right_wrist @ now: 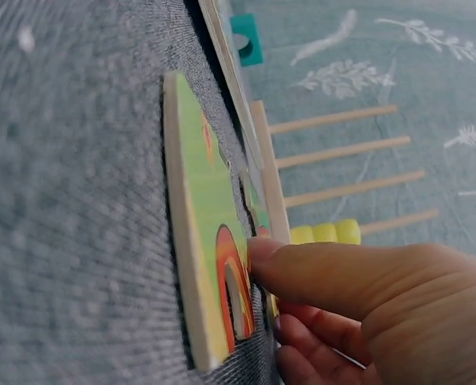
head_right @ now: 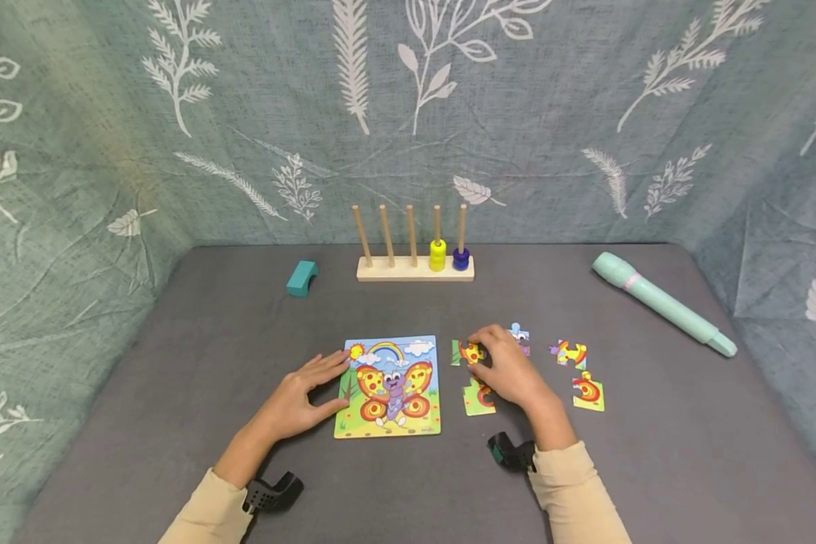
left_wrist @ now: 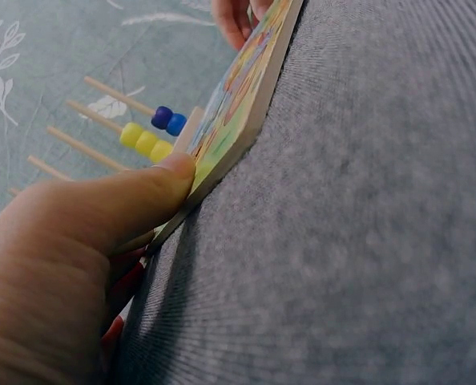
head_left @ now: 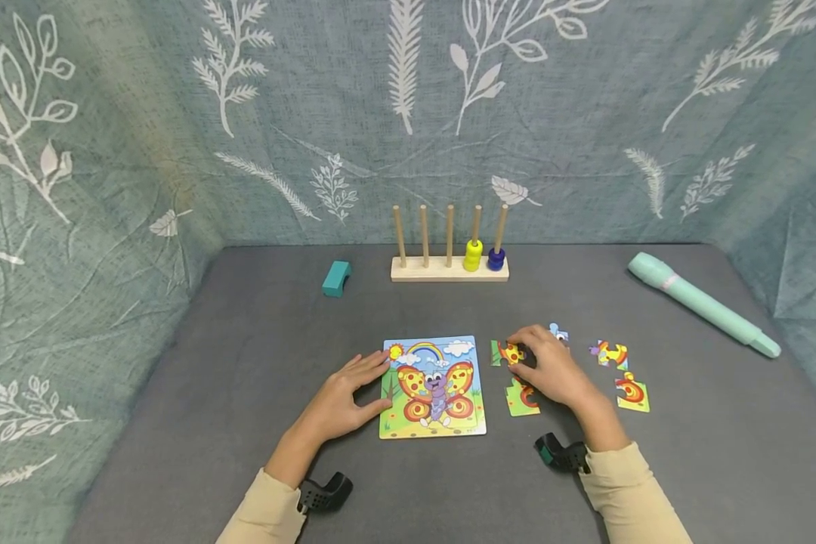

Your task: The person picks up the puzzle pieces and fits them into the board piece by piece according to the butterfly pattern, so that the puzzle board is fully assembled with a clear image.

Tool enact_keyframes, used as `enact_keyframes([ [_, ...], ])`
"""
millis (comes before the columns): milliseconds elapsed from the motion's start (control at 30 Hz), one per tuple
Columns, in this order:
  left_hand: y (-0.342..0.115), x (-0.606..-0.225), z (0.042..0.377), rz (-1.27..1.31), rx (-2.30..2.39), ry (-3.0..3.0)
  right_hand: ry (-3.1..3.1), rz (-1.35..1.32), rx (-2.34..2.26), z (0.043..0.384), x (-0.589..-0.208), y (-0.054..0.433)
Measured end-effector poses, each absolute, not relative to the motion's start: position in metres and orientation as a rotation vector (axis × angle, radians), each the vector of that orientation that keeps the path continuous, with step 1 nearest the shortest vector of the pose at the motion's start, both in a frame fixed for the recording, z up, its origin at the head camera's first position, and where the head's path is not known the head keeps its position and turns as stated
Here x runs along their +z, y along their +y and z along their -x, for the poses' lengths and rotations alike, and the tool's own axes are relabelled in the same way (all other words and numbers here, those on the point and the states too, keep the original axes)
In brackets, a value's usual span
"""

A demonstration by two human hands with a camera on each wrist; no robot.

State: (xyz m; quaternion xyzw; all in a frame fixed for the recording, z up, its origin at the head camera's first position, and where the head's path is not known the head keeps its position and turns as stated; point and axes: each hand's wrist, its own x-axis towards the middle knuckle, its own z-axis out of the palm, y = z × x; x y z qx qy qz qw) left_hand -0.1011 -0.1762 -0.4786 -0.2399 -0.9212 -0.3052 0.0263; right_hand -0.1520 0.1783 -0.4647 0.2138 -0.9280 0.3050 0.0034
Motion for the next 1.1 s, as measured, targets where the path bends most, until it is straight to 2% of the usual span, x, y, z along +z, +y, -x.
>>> enact_keyframes([
  [500,-0.178,-0.479,0.103,0.767,-0.916,-2.832,-2.882,-0.704,1.015,0.144,-0.455,0.168],
  [1100,-0.178,-0.482,0.104,0.769,-0.912,-2.828,-2.797,-0.985,0.97,0.121,-0.439,0.106],
])
